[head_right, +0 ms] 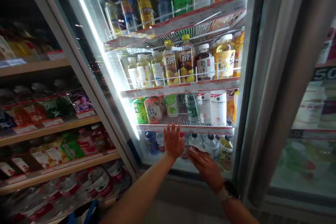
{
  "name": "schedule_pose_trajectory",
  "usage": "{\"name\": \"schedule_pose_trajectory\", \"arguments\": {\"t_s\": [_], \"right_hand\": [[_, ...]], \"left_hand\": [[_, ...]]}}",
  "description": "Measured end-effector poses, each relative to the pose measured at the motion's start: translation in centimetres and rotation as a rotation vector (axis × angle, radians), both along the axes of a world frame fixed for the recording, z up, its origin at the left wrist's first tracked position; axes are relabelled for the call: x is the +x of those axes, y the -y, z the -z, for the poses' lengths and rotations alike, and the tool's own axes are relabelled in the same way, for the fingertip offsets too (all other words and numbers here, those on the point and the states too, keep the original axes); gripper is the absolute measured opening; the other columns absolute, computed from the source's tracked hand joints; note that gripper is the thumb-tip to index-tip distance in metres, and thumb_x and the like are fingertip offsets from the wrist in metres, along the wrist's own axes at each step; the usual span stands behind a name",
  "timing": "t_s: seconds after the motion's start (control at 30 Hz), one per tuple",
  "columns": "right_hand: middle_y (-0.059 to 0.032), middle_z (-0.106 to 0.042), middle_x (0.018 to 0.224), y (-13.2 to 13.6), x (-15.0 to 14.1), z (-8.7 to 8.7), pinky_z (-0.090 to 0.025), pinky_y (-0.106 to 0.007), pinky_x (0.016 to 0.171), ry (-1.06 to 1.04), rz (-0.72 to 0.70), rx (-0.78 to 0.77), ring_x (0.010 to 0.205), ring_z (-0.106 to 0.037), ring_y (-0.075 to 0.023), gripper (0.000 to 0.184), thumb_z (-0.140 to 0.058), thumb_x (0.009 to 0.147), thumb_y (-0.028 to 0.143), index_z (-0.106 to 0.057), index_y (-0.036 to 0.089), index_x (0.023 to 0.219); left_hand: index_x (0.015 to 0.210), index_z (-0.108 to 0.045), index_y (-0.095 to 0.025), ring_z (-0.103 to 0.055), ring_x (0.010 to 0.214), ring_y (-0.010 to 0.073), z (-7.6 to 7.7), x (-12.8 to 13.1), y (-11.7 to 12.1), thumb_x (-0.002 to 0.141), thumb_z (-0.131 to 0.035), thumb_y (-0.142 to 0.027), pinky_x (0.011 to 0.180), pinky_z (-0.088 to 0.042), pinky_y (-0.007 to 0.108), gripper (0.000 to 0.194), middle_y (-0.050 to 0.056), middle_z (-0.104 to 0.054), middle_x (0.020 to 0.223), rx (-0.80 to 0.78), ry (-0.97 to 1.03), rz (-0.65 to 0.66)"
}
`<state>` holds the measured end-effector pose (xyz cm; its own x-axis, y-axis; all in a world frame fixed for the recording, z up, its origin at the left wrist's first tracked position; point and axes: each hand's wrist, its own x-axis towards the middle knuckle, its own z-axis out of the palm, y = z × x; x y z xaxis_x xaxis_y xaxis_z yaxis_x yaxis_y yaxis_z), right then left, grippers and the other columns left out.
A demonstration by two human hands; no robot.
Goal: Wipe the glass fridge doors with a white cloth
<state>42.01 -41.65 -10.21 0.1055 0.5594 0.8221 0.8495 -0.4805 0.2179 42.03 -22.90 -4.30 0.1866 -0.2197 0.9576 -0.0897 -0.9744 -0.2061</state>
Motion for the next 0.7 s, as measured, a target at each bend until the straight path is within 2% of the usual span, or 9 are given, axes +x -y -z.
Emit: {"name": "schedule_pose_trajectory", "arguments": {"t_s": [0.1,0.2,0.27,0.37,0.43,0.53,0.7], "right_hand": [[-0.002,-0.059,0.139,1.3,0.2,-0.6,-0.047,-0.034,0.109,0.021,0.018,-0.067,0.135,-0.048,-0.0168,0.052,-0.041,0.096,0.005,-0.047,0.025,0.143],[-0.0022,-0.06,0.138,2.5,0.6,-2.8,-0.041,-0.038,0.115,0.044,0.069,-0.005,0.135,-0.048,-0.0174,0.053,-0.043,0.096,0.004,-0.047,0.026,0.143],[-0.0035,-0.061,0.137,2.9,0.8,-4.9,-0.037,-0.042,0.118,0.058,0.125,0.119,0.136,-0.047,-0.0198,0.055,-0.044,0.095,0.004,-0.045,0.027,0.145],[-0.0053,-0.056,0.142,2.7,1.0,-8.0,-0.035,-0.051,0.118,0.095,0.196,0.382,0.139,-0.042,-0.0246,0.06,-0.043,0.094,0.003,-0.039,0.029,0.148],[-0.0057,-0.05,0.147,2.0,1.2,-9.3,-0.035,-0.055,0.117,0.094,0.218,0.52,0.141,-0.039,-0.0274,0.061,-0.042,0.094,0.004,-0.037,0.03,0.149],[-0.0061,-0.048,0.149,0.5,1.3,-9.5,-0.037,-0.054,0.116,0.084,0.215,0.596,0.14,-0.041,-0.0276,0.062,-0.04,0.093,0.003,-0.037,0.03,0.149],[-0.0059,-0.059,0.139,-1.4,1.6,-7.3,-0.041,-0.046,0.114,0.108,0.168,0.564,0.134,-0.05,-0.024,0.063,-0.041,0.091,0.0,-0.042,0.028,0.147]], "left_hand": [[0.153,-0.023,-0.013,-0.017,0.149,0.0279,-0.1,0.0,0.0,0.093,-0.04,-0.025,0.121,-0.017,0.047,0.063,0.013,-0.031,0.157,-0.004,0.005,0.014],[0.153,-0.023,-0.014,-0.016,0.15,0.0273,-0.3,0.1,0.0,0.094,-0.04,-0.025,0.122,-0.017,0.046,0.063,0.013,-0.03,0.157,-0.008,0.008,0.025],[0.153,-0.023,-0.015,-0.016,0.15,0.027,-0.3,0.2,0.0,0.094,-0.039,-0.026,0.121,-0.018,0.046,0.062,0.012,-0.03,0.158,-0.011,0.011,0.028],[0.153,-0.023,-0.016,-0.017,0.149,0.0268,-0.3,0.3,-0.1,0.095,-0.038,-0.027,0.122,-0.018,0.046,0.061,0.011,-0.03,0.157,-0.016,0.01,0.034],[0.153,-0.025,-0.016,-0.018,0.149,0.0262,-0.2,0.3,-0.1,0.095,-0.04,-0.027,0.122,-0.017,0.045,0.061,0.012,-0.032,0.157,-0.022,0.007,0.048],[0.153,-0.026,-0.016,-0.02,0.149,0.0258,-0.1,0.3,-0.1,0.095,-0.041,-0.027,0.122,-0.017,0.045,0.061,0.012,-0.033,0.156,-0.021,0.01,0.047],[0.153,-0.023,-0.014,-0.018,0.149,0.0275,-0.3,0.1,-0.1,0.096,-0.038,-0.027,0.122,-0.017,0.046,0.061,0.012,-0.03,0.157,0.001,0.003,0.003]]}}
